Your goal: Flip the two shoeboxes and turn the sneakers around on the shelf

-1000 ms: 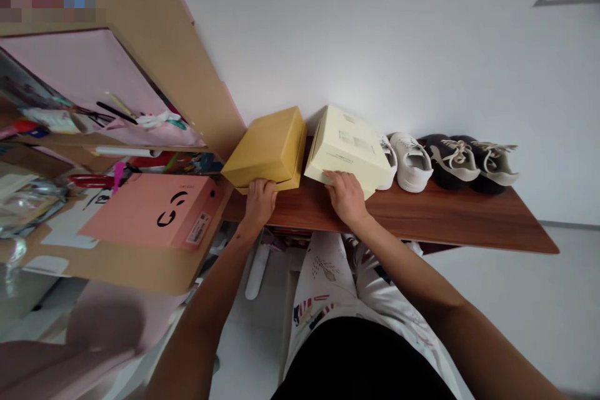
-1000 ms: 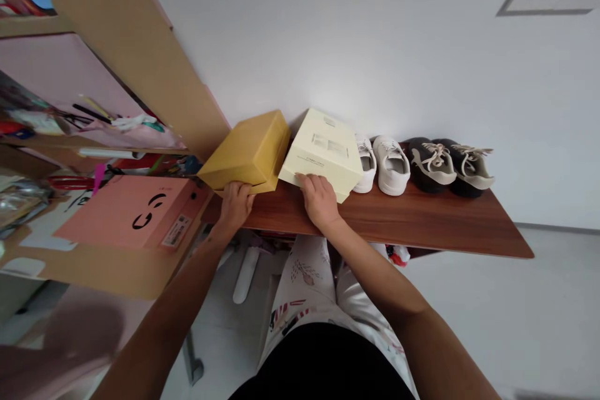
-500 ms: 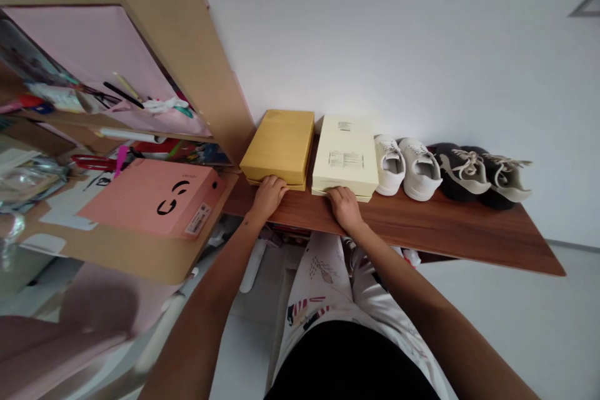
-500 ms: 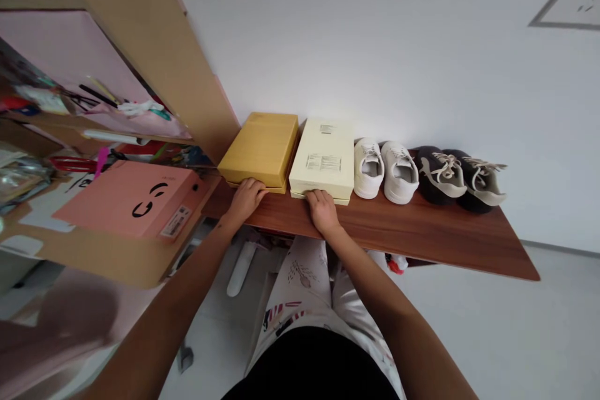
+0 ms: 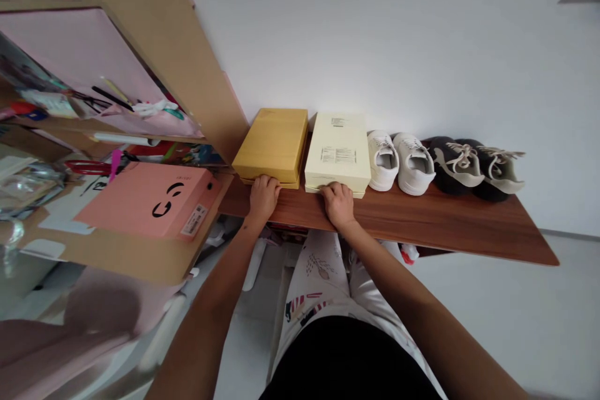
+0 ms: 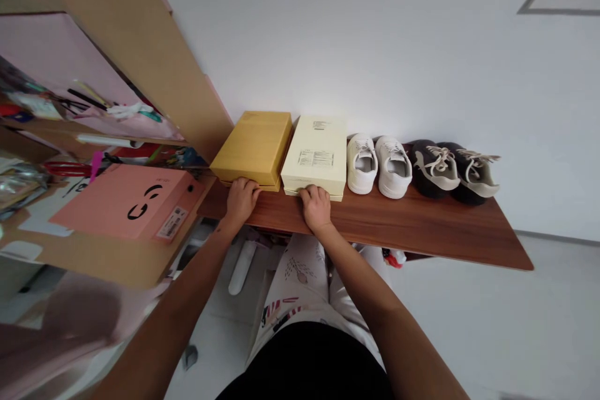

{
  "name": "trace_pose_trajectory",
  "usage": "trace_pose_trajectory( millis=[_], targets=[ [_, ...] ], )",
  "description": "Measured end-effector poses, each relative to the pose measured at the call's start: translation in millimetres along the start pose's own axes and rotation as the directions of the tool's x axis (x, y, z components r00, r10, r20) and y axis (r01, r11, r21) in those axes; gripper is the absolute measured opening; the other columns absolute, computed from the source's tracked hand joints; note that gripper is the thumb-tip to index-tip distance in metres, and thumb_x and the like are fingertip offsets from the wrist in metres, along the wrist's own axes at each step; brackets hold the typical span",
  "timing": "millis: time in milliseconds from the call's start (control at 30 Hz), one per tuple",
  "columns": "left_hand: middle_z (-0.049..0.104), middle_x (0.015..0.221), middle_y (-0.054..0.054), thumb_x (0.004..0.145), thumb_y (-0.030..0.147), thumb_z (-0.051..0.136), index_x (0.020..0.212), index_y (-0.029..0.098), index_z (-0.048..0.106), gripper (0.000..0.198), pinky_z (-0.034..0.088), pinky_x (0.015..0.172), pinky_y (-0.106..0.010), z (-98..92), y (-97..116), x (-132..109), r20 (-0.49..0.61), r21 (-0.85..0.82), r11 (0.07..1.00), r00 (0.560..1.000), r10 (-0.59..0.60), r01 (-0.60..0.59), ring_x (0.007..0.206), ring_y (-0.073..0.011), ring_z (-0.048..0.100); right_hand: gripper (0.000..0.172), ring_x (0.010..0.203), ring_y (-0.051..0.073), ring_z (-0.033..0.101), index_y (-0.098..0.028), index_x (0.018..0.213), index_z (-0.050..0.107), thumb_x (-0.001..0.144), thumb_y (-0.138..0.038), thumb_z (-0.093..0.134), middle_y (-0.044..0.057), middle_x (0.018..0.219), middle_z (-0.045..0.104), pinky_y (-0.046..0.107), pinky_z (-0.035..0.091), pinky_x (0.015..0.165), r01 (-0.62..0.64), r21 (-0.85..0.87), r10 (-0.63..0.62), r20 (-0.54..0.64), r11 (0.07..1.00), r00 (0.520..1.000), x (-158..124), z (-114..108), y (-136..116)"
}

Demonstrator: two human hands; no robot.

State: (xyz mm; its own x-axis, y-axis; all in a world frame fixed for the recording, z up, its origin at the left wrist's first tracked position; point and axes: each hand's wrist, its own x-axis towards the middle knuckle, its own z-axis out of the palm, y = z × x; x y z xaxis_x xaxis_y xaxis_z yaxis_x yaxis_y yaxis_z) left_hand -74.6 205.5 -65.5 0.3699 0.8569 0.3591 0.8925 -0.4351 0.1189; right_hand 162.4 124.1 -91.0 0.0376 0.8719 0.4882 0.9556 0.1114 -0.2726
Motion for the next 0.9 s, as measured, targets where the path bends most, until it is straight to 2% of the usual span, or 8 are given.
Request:
trace_pose_trajectory(
  millis=[167,233,300,467,600,700,767,900],
  targets=[
    [0.06,0.119,-0.023,0.094,0.031,0.052,0.123,0.009,0.056,0.037,0.045,0.1,-0.052,-2.8,28,-8,-0.232,-0.141,0.98,0.957,-0.172,0.142,0.115,-0.0365,0.056,0.028,0.097,0.027,0.048,-0.02,0.122,0.066,0.099,-0.029,0.053,0.013,0.11,0.062,0.038,0.035,0.088,-0.01,0.033,0.013,-0.08,0.999,0.997,-7,-11,-4],
    [0.059,0.127,-0.024,0.096,0.033,0.049,0.132,0.009,0.053,0.043,0.041,0.106,-0.052,-9.9,52,-7,-0.302,-0.19,0.977,0.941,-0.155,0.1,0.123,-0.0359,0.055,0.027,0.1,0.027,0.05,-0.02,0.12,0.066,0.098,-0.032,0.055,0.013,0.114,0.062,0.039,0.034,0.091,-0.016,0.062,0.024,-0.119,0.998,0.993,-16,-18,-5],
    [0.056,0.138,-0.023,0.099,0.032,0.044,0.14,0.011,0.048,0.047,0.037,0.112,-0.05,-18.0,79,-4,-0.295,-0.203,0.979,0.955,-0.033,-0.029,0.134,-0.0333,0.049,0.023,0.102,0.026,0.051,-0.022,0.115,0.067,0.098,-0.031,0.055,0.011,0.114,0.063,0.039,0.034,0.092,-0.04,0.1,0.055,-0.153,0.994,0.987,-29,-28,-1],
    [0.043,0.158,-0.016,0.099,0.032,0.044,0.153,0.019,0.038,0.056,0.023,0.123,-0.053,-30.4,134,2,-0.06,-0.171,0.949,0.964,0.259,-0.265,0.152,-0.0315,0.029,0.018,0.106,0.025,0.054,-0.022,0.109,0.064,0.097,-0.03,0.053,0.01,0.111,0.064,0.039,0.037,0.092,-0.17,0.17,0.214,-0.284,0.971,0.935,-57,-63,40],
    [0.042,0.157,-0.018,0.099,0.034,0.048,0.151,0.018,0.041,0.055,0.025,0.123,-0.055,-29.4,172,15,-0.037,-0.314,0.922,0.974,0.225,-0.225,0.149,-0.0334,0.033,0.025,0.112,0.029,0.053,-0.019,0.113,0.06,0.094,-0.033,0.052,0.014,0.116,0.061,0.046,0.038,0.097,-0.337,0.125,0.359,-0.363,0.933,0.86,-56,-102,110],
    [0.045,0.154,-0.017,0.101,0.032,0.046,0.148,0.02,0.043,0.049,0.036,0.118,-0.046,-15.8,230,41,-0.081,-0.57,0.783,0.966,0.247,-0.248,0.144,-0.0282,0.042,0.036,0.124,0.035,0.048,-0.016,0.12,0.057,0.088,-0.033,0.056,0.021,0.132,0.052,0.051,0.038,0.102,-0.457,0.061,0.449,-0.337,0.887,0.827,-38,-119,159],
    [0.046,0.151,-0.019,0.099,0.027,0.051,0.147,0.018,0.043,0.05,0.04,0.116,-0.043,-1.9,276,62,-0.015,-0.68,0.706,0.966,0.258,-0.199,0.142,-0.0284,0.045,0.043,0.125,0.036,0.049,-0.015,0.122,0.055,0.084,-0.035,0.061,0.024,0.136,0.049,0.052,0.04,0.103,-0.499,0.083,0.501,-0.273,0.863,0.821,-22,-118,181],
    [0.058,0.132,-0.028,0.094,0.02,0.058,0.134,0.008,0.052,0.042,0.048,0.102,-0.041,16.7,338,97,0.353,-0.545,0.827,0.933,0.076,0.139,0.127,-0.0342,0.059,0.049,0.105,0.031,0.06,-0.02,0.113,0.052,0.076,-0.047,0.068,0.016,0.117,0.061,0.045,0.049,0.092,-0.576,0.259,0.619,-0.129,0.775,0.775,-4,-107,197]
  ],
)
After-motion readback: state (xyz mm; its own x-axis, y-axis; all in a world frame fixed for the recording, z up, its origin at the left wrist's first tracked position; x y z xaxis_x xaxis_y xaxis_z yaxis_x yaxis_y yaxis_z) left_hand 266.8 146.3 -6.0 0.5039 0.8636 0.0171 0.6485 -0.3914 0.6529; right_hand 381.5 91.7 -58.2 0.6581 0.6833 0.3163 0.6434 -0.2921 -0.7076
